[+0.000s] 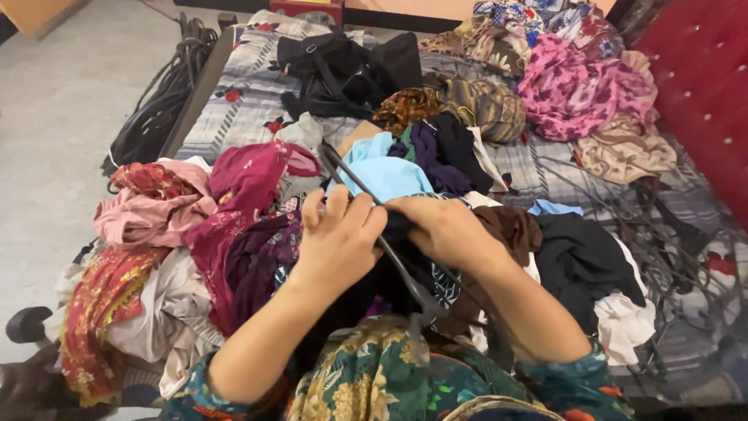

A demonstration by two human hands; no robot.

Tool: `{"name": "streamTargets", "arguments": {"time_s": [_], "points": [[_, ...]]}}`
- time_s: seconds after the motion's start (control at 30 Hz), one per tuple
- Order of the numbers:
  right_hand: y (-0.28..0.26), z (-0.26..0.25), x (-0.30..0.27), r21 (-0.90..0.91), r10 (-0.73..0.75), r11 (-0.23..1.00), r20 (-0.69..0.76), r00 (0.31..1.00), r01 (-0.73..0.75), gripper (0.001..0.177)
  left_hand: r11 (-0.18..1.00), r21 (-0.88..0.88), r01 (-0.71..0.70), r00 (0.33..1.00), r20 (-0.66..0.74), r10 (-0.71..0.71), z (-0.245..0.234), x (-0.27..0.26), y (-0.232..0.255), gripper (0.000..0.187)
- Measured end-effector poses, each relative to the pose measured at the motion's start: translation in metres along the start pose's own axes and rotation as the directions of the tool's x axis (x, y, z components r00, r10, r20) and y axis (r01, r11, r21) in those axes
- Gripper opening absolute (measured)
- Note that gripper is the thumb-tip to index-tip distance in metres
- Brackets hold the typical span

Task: Sorting a pile of laundry on a bed and hanging specific items on a clothes rack.

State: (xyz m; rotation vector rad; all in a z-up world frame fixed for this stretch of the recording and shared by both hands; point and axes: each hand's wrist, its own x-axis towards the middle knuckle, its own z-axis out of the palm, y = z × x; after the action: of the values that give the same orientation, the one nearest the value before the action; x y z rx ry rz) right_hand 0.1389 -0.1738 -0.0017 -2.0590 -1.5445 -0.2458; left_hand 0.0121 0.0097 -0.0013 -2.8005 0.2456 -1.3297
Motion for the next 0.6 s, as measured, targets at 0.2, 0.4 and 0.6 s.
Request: {"name": "streamTargets", "arguments": {"time_s": [0.2,0.4,0.6], "points": [[0.006,-0.034,0.014,0.330,0.519,0.828,-0.144,0.843,-0.454,0.038,0.994,-0.074,-0.078,0.995,0.059,0.083,0.038,-0.024,-0.027,0.018],[0.059,-0.032,0.032,0.494,0.399,0.855,-0.426,0.812,-0.161,0.034,0.944,-0.330,0.028,0.940,0.330,0.088,0.048,-0.036,-0.037,0.042],[0.138,-0.070,0.045,0.700,0.420,0.626,-0.673,0.609,0.342,0.021,0.932,-0.305,0.194,0.931,0.356,-0.078,0.042,-0.048,-0.051,0.058]]}}
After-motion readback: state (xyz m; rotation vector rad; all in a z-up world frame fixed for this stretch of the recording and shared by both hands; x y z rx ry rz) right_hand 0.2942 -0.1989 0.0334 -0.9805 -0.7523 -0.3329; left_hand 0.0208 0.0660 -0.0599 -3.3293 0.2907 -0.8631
